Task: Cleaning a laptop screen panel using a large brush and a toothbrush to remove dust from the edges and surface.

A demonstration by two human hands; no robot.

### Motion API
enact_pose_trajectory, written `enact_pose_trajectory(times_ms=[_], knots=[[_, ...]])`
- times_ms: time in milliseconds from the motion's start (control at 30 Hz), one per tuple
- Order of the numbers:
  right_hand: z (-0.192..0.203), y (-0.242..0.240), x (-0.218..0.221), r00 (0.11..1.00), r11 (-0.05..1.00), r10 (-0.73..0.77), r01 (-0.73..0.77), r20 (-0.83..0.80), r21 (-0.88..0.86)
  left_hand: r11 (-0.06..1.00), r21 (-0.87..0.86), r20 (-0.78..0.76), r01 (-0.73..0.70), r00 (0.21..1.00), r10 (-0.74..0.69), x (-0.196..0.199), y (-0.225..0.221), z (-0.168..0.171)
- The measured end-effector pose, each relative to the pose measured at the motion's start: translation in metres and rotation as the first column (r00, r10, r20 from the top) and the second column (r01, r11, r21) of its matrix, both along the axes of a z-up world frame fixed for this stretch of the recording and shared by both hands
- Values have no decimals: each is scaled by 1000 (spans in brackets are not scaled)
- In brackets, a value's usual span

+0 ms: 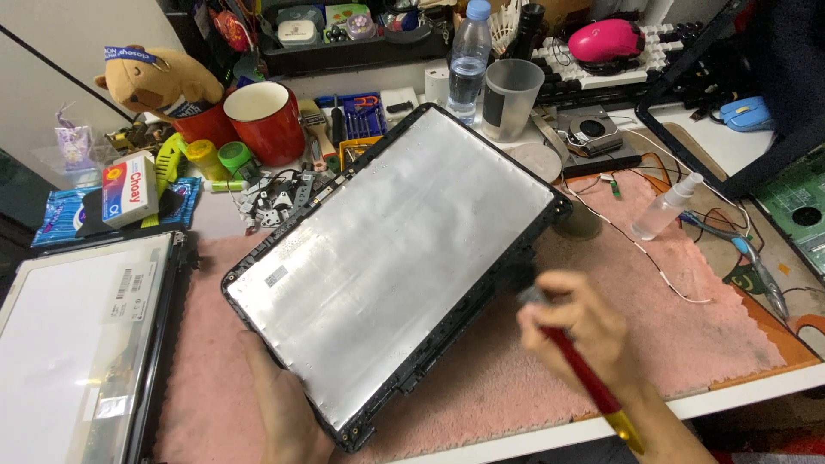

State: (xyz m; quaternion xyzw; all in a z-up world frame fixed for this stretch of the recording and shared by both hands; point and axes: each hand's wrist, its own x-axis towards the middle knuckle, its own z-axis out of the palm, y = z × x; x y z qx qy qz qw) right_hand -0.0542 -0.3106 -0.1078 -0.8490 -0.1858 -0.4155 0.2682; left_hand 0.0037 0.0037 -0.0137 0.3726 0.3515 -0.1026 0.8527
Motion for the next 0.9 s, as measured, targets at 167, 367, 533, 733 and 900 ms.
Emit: enact_pose_trajectory(times_ms=[167, 367, 533, 733, 900], knots=[[2, 1, -1, 999, 999, 44, -45, -33, -22, 1000, 28, 9, -5, 1000, 5, -2, -1, 3], [-6, 4, -4, 992, 983, 113, -119, -47, -138, 1000, 9, 10, -21, 1000, 21, -2, -1, -4], [6, 4, 0, 1000, 997, -10, 10, -3, -73, 996, 92, 44, -17, 999, 13, -4, -2, 6], [-9, 7, -1, 999, 993, -7, 3, -37, -120, 998, 65, 43, -16, 999, 13, -2, 0, -1], [-3, 11, -2, 991, 982, 123, -130, -55, -141, 1000, 26, 41, 8, 999, -9, -4, -3, 7]])
